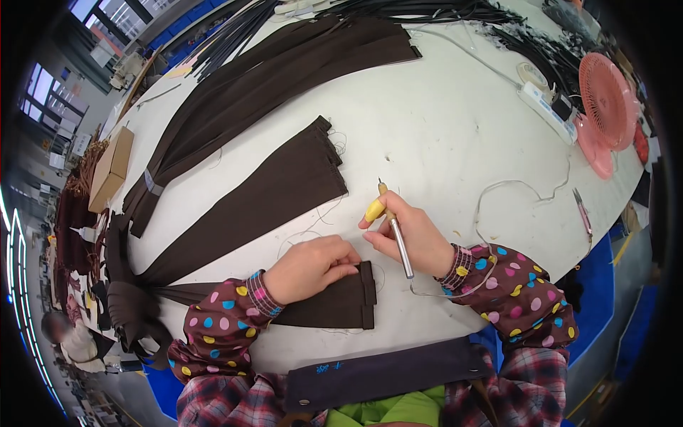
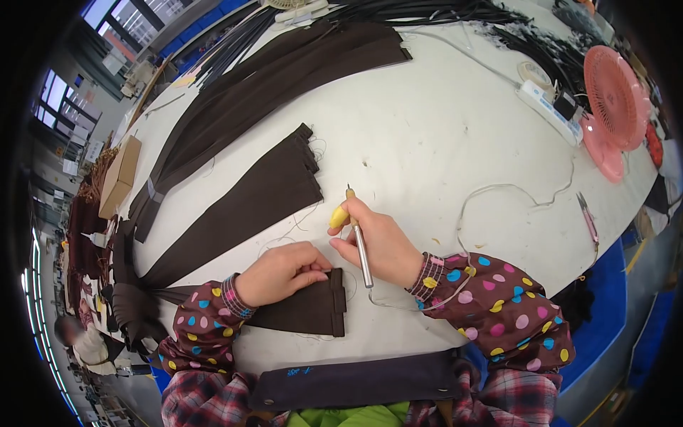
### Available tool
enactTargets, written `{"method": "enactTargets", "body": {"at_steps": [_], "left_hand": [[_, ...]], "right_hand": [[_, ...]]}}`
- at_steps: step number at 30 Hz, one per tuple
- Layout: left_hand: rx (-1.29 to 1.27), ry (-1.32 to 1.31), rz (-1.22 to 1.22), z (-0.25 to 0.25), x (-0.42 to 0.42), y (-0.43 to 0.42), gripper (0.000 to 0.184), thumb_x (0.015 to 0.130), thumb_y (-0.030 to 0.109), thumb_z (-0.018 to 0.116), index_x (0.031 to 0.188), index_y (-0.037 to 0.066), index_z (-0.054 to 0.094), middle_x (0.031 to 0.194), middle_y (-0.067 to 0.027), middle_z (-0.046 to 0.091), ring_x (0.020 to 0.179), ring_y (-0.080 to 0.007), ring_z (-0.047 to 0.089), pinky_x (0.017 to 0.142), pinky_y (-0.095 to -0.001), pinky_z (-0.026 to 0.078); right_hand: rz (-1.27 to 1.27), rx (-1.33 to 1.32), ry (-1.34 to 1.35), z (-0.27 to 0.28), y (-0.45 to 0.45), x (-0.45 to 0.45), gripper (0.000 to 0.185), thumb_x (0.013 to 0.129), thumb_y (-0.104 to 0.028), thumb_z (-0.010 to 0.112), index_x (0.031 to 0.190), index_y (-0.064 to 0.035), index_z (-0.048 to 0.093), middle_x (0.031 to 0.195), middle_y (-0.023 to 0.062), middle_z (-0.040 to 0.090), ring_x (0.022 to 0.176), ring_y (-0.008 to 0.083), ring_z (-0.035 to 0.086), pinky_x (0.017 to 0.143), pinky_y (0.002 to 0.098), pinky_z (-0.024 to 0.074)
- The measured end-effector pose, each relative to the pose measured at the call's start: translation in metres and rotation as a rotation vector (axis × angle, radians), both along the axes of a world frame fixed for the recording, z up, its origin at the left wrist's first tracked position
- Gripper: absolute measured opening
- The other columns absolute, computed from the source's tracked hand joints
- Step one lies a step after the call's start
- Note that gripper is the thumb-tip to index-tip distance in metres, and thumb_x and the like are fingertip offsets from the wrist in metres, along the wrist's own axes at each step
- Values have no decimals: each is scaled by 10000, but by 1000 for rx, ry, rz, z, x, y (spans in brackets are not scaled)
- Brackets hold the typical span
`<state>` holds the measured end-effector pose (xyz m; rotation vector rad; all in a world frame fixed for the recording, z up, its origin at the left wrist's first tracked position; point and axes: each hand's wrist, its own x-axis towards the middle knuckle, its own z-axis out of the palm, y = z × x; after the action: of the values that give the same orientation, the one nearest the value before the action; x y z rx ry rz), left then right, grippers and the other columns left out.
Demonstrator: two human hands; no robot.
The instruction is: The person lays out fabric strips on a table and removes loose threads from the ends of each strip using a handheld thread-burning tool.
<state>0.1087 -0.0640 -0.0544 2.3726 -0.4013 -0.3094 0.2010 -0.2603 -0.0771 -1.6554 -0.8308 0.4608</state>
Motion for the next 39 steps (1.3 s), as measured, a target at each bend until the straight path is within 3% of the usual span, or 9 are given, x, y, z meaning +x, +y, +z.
{"method": "enactTargets", "body": {"at_steps": [8,14,17,19,22,25,28,34,39], "left_hand": [[238,-383,-153,88,-6,-23,232,811,159,674,1038,128,648,947,-14,617,842,-209,599,715,-328,477],[36,-748,-290,162,-26,-82,184,714,148,731,896,160,707,890,40,624,722,-122,603,702,-282,472],[-27,-1317,-368,127,1,-89,263,740,166,672,1003,162,693,875,3,616,689,-129,575,658,-262,486],[-62,-1386,-369,125,2,-91,326,773,215,653,1094,168,679,903,-15,617,711,-150,568,720,-278,481],[-101,-997,-250,144,-42,-86,301,773,244,705,1064,172,677,924,-2,625,753,-150,592,781,-298,465],[-96,-884,-233,134,-36,-64,200,723,140,750,909,147,679,844,-3,601,711,-121,613,587,-259,480],[250,-663,-25,100,3,-38,312,753,157,741,1030,105,608,934,-60,560,713,-200,617,597,-297,510],[470,-442,229,7,43,22,507,788,267,710,1214,81,507,1064,-88,502,942,-261,588,715,-351,531],[416,-380,223,-6,40,16,460,798,288,709,1153,70,512,1028,-89,531,873,-249,614,696,-346,526]], "right_hand": [[-10,40,-88,-15,4,1,167,882,-90,628,964,-45,490,608,22,555,553,92,577,508,235,435],[-5,46,-81,-17,4,2,175,894,-118,620,973,-42,483,632,25,559,544,90,562,511,237,443],[11,-14,-43,-11,2,3,187,872,-116,609,978,-34,477,734,90,605,636,228,612,583,308,474],[15,-44,-1,-8,2,1,201,862,-119,604,982,-30,470,781,127,620,684,304,629,618,353,486],[-1,34,-81,-19,5,2,184,894,-129,612,979,-36,479,671,59,592,559,126,602,530,257,469],[-11,23,-107,-19,5,2,183,894,-128,608,984,-38,476,675,56,590,560,121,603,534,254,473],[9,45,-45,-15,3,2,183,877,-100,587,981,-35,451,757,110,606,583,247,622,533,329,471],[-53,42,-7,-18,4,6,206,887,-127,614,1003,-29,474,734,50,596,546,111,594,499,245,472],[-70,36,-12,-17,3,7,212,882,-125,619,998,-27,470,757,59,601,537,115,591,491,247,469]]}}
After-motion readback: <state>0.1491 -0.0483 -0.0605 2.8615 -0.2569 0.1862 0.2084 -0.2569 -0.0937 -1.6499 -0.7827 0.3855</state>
